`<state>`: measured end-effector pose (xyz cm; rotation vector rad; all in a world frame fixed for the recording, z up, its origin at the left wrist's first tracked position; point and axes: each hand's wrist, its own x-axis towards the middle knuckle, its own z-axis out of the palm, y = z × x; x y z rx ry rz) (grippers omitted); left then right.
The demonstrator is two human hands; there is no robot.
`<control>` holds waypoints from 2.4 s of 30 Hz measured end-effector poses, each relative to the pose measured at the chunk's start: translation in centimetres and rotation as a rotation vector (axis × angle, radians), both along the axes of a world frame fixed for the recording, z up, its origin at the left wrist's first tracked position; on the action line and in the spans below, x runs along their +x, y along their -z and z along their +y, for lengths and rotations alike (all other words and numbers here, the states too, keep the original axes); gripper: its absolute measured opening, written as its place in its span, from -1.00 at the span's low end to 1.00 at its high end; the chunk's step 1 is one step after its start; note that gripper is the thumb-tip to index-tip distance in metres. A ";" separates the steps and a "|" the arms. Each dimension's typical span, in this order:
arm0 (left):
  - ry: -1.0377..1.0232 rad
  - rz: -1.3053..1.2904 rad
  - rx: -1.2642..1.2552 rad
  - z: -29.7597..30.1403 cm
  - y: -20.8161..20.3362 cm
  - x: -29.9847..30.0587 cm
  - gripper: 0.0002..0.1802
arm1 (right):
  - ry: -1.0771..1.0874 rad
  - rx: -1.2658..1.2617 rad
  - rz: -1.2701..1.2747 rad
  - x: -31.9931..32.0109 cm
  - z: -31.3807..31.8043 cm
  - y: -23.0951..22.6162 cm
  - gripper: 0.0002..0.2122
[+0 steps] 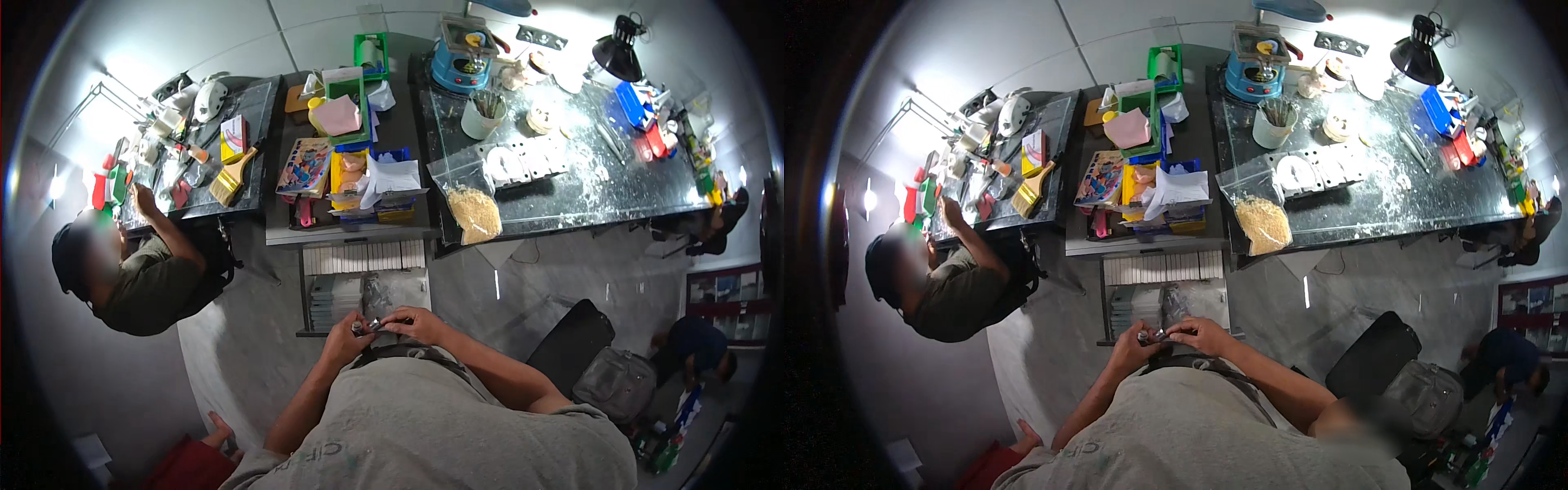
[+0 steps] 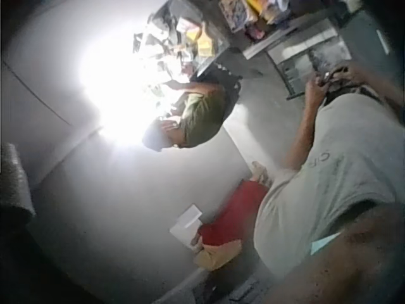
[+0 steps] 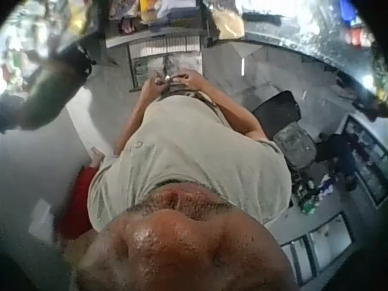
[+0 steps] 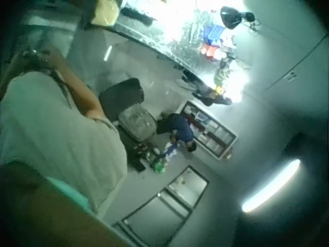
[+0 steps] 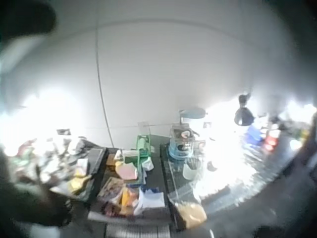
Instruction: The person retrieves materials and metal components from desk drawers, handles a plastic bag of material with a small metal cylinder, and then adjusts a metal clamp tool by turning its screw mechanism.
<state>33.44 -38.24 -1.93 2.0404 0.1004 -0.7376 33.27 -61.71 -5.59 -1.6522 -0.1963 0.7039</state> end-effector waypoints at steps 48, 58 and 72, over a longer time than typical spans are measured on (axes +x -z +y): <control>0.210 -0.222 -0.198 0.4 0.6 14.2 -0.64 | 0.772 0.186 0.045 12.6 3.3 -5.1 -0.84; 0.151 -0.165 -0.248 -10.0 0.3 14.2 -0.51 | 0.695 -0.361 -0.303 21.6 -13.6 -8.5 -0.80; -0.114 -0.056 -0.415 -21.2 -5.0 17.9 -0.53 | -0.067 -0.758 -0.417 31.4 -23.5 -11.2 -0.77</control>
